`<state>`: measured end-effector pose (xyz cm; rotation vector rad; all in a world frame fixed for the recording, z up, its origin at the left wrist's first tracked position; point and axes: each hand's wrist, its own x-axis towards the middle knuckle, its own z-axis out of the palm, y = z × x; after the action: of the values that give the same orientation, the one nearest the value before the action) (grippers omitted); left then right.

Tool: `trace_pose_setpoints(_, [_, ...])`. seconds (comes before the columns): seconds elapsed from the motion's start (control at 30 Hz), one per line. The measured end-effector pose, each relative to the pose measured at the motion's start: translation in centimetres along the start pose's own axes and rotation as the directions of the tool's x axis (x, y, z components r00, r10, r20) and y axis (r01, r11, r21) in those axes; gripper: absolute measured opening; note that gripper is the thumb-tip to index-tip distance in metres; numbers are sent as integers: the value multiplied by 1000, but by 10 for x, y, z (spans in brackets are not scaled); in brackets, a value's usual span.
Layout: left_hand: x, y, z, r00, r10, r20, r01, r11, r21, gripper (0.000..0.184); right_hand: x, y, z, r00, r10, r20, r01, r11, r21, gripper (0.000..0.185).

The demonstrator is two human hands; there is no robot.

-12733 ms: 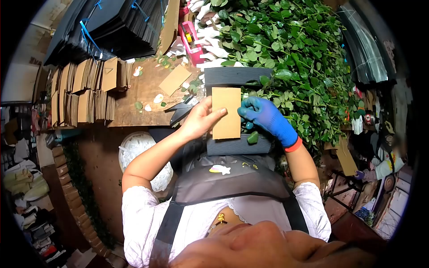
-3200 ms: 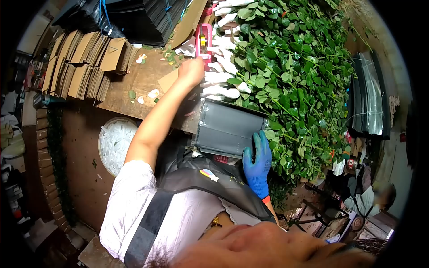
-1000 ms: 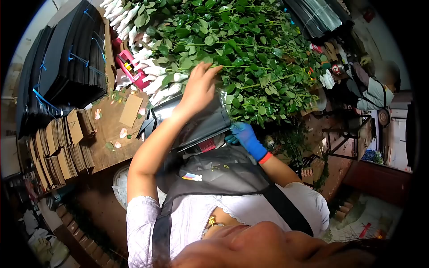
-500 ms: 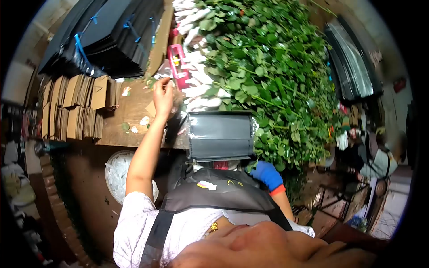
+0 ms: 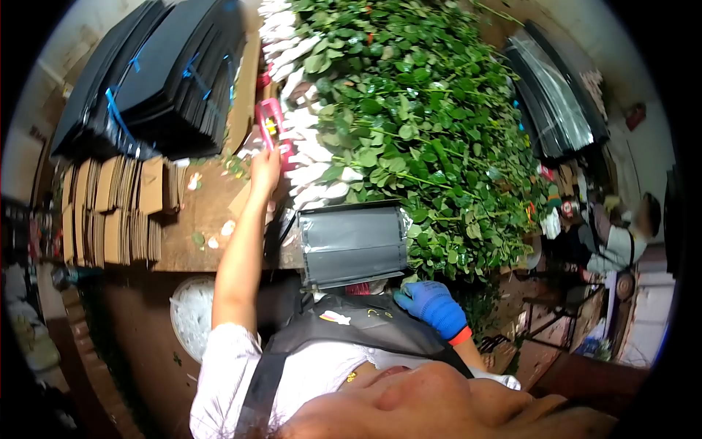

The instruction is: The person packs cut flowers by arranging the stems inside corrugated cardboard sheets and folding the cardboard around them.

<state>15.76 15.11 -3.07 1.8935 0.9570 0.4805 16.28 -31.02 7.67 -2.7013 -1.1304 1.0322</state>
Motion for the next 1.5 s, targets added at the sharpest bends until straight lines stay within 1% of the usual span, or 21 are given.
trace_pose_setpoints(0.03, [-5, -23, 11, 999, 42, 12, -41, 997, -73, 37, -2, -1, 2, 1000, -23, -17, 22, 1000, -6, 40])
trace_pose_setpoints(0.07, [-13, -27, 14, 982, 186, -35, -181, 977, 115, 33, 2, -1, 1, 999, -48, 17, 47, 998, 50, 44])
trace_pose_setpoints(0.2, [-13, -11, 5, 965, 262, 31, -221, 740, 635, 26, 8, -10, -14, 996, -84, -34, 85, 996, 12, 45])
trace_pose_setpoints(0.23, [-14, -6, -3, 950, 292, 106, -288, 698, 655, 26, 3, -9, -17, 997, -77, -33, 77, 997, 14, 44])
trace_pose_setpoints(0.33, [-61, 51, -26, 951, 265, 161, -310, 808, 502, 28, -12, -6, -28, 998, -64, -11, 64, 998, 28, 42])
trace_pose_setpoints(0.4, [-110, 88, -29, 944, 231, 234, -266, 955, 130, 31, -17, -4, -25, 993, -107, -40, 109, 992, 67, 40])
trace_pose_setpoints(0.47, [-155, 112, -22, 921, 194, 336, -271, 942, 199, 36, -25, -17, -35, 971, -201, -132, 216, 970, 113, 37])
trace_pose_setpoints(0.53, [-183, 114, -12, 861, 252, 442, -435, 815, 383, 39, -26, -28, -42, 954, -272, -125, 288, 948, 133, 38])
trace_pose_setpoints(0.7, [-202, 111, -8, 903, 162, 397, -390, 693, 607, 51, -28, -52, -57, 897, -407, -173, 412, 911, -4, 32])
trace_pose_setpoints(0.77, [-212, 97, -20, 891, 219, 397, -433, 676, 596, 58, -27, -59, -64, 872, -438, -217, 438, 898, -53, 31])
trace_pose_setpoints(0.9, [-237, 80, -60, 910, -46, 413, -220, 789, 574, 64, -8, -84, -78, 769, -481, -421, 528, 849, -5, 28])
trace_pose_setpoints(0.97, [-240, 32, -61, 844, -204, 495, 92, 966, 241, 63, 42, -95, -42, 518, -567, -640, 724, 689, -24, 29])
trace_pose_setpoints(1.0, [-245, -1, -58, 809, -156, 567, 217, 975, -42, 56, 63, -107, -29, 409, -662, -627, 796, 595, -108, 31])
trace_pose_setpoints(1.03, [-252, -41, -56, 742, -212, 636, 443, 867, -227, 50, 83, -121, -21, 294, -737, -608, 844, 499, -197, 33])
trace_pose_setpoints(1.07, [-272, -44, -56, 670, -346, 657, 692, 610, -386, 46, 100, -131, -12, 160, -809, -566, 845, 409, -345, 37])
trace_pose_setpoints(1.1, [-285, -57, -55, 653, -351, 671, 755, 367, -543, 46, 114, -140, -6, 37, -866, -498, 820, 312, -481, 42])
trace_pose_setpoints(1.23, [-309, -82, -66, 734, -416, 537, 680, 437, -589, 42, 125, -157, -17, 159, -981, -113, 753, 195, -629, 45])
trace_pose_setpoints(1.27, [-308, -85, -69, 777, -385, 499, 629, 508, -589, 41, 141, -162, -8, 11, -964, -266, 788, 172, -591, 53])
trace_pose_setpoints(1.37, [-287, -52, -73, 879, -172, 445, 421, 719, -553, 42, 79, -155, -80, 210, -948, -240, 711, 316, -628, 51])
trace_pose_setpoints(1.43, [-273, 9, -54, 887, -79, 455, 379, 688, -619, 53, 35, -136, -116, -47, -864, -501, 691, 334, -641, 52])
trace_pose_setpoints(1.5, [-244, 28, -26, 819, 151, 554, 422, 495, -759, 61, -18, -119, -135, -101, -784, -612, 605, 440, -664, 40])
